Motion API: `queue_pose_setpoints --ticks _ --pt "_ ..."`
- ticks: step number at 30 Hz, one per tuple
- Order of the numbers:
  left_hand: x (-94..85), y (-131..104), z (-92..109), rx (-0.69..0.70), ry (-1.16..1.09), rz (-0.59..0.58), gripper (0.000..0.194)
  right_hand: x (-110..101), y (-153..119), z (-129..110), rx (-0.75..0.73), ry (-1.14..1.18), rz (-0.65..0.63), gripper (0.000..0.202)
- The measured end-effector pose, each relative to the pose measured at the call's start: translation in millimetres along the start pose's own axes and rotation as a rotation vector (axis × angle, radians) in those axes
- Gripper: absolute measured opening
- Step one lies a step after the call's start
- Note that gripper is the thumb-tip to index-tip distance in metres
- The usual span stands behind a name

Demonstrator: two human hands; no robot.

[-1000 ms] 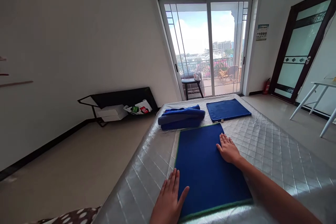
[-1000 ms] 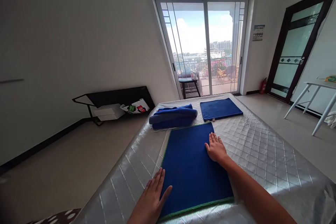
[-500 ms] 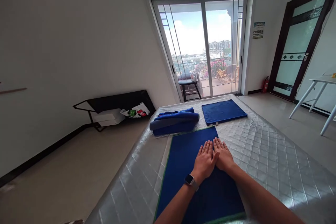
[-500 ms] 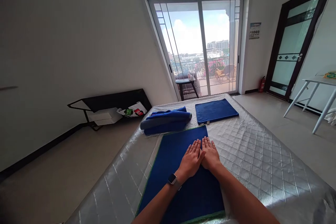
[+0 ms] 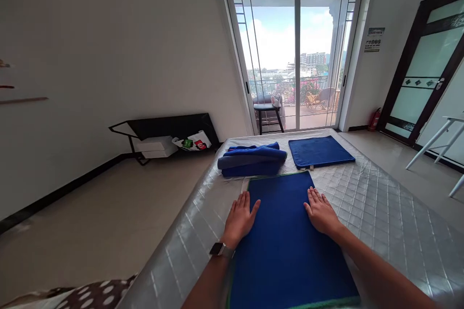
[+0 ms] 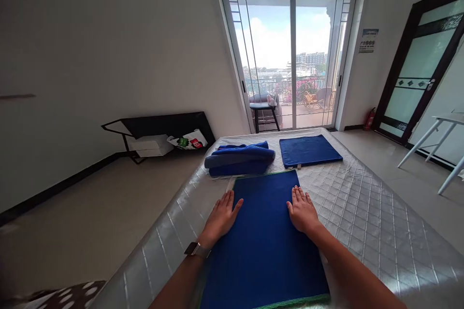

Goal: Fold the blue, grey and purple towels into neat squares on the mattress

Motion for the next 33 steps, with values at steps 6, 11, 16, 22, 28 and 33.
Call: queue_pose_setpoints --ticks 6,11,16,22,28,33 --pt "1.9 -1.7 8.7 0.007 -0.026 0.050 0.087 -18.0 39.3 -12.7 0.005 -0.071 -0.025 0.065" --pt "2.7 -1.8 8.4 0.002 -0.027 0.063 0.085 -25.5 79.7 -15.2 0.059 -0.038 -0.049 0.065" --pt "5.2 -4.5 5.8 -0.006 0.002 0.001 0.085 -19.7 87.9 -7.1 0.057 -0.030 0.008 0.065" --pt "-14.1 -10.1 11.5 0.060 0.012 0.178 0.075 -15.0 87.2 -7.6 0.033 -0.004 0.038 0.064" --pt "-29.1 25.7 106.5 0.311 0.018 0.181 0.067 -12.0 89.7 -7.7 -0.002 0.052 0.080 0.064" --pt "-25.8 74.5 167.7 0.311 0.020 0.134 0.067 -10.2 89.8 -8.3 -0.034 0.032 0.081 0.062"
Point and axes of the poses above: each hand's wrist, its own y-axis towards the middle knuckle, its own x-axis out of the palm, z = x × y, the point moved 8 cm from there along y, towards the middle knuckle, and after that the axes turned 12 degrees about y, right-handed, at the moved point
